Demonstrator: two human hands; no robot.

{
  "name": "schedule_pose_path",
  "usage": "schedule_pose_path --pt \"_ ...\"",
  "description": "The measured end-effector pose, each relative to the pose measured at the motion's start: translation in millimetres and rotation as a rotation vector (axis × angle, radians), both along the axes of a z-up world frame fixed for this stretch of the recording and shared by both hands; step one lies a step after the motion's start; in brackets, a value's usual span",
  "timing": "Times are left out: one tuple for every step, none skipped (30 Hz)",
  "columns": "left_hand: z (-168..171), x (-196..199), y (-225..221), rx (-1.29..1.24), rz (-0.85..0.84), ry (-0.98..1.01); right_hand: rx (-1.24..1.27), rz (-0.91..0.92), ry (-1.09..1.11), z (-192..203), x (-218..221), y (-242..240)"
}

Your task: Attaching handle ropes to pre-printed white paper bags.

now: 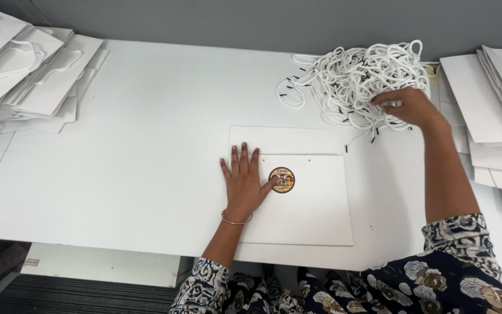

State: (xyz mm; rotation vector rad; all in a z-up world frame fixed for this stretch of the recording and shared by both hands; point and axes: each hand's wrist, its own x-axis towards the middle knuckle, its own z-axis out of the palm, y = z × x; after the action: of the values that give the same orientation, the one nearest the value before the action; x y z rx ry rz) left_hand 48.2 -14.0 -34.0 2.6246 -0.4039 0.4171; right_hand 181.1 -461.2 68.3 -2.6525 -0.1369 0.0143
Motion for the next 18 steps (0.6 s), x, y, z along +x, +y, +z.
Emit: schedule_pose_path --pt "2 0 -1 0.000 -0.001 0.003 0.000 -0.001 0.003 8 -4 -2" --pt "4 0 -1 -0.007 0.002 0.005 -0.011 -0.051 -0.068 14 -10 -4" --pt "6 0 -1 -0.015 0.005 0.006 -0.023 -0.101 -0.140 21 -15 -6" --pt "7 -1 -1 -0.013 0.001 0.008 -0.021 -0.105 -0.137 18 -16 -4" --pt "7 -1 -2 -0.025 0.002 0.016 -0.048 -0.133 -0.248 16 -18 -3" --pt "9 -1 -2 -0.038 0.005 0.022 -0.076 -0.159 -0.361 15 -18 0" --pt "8 -1 -3 -0.037 0.004 0.023 -0.075 -0.160 -0.360 9 -16 5" --pt "8 -1 -3 -0.047 0.006 0.006 -0.101 -0.177 -0.435 4 -12 10" --pt "7 0 -3 -0.058 0.009 -0.010 -0.126 -0.193 -0.511 -1 -8 15" --pt "8 0 -3 -0.057 0.014 -0.012 -0.123 -0.189 -0.512 -8 -2 16" --pt "9 0 -4 -0.068 0.011 -0.057 -0.183 -0.205 -0.554 -15 5 17" --pt "10 -1 -3 -0.080 0.009 -0.100 -0.242 -0.221 -0.595 -23 10 18" --pt "13 -3 -3 -0.078 0.015 -0.099 -0.239 -0.216 -0.594 -30 18 14" --pt "16 -4 -4 -0.097 0.002 -0.141 -0.301 -0.220 -0.583 -37 24 9" --pt "19 -5 -4 -0.116 -0.010 -0.182 -0.363 -0.224 -0.571 -43 30 4" --pt "20 -4 -5 -0.114 -0.011 -0.184 -0.362 -0.226 -0.573 -39 28 3" --pt "21 -4 -6 -0.136 -0.026 -0.209 -0.361 -0.203 -0.577 -35 26 1" --pt "22 -4 -6 -0.156 -0.038 -0.235 -0.358 -0.177 -0.582 -30 25 2"
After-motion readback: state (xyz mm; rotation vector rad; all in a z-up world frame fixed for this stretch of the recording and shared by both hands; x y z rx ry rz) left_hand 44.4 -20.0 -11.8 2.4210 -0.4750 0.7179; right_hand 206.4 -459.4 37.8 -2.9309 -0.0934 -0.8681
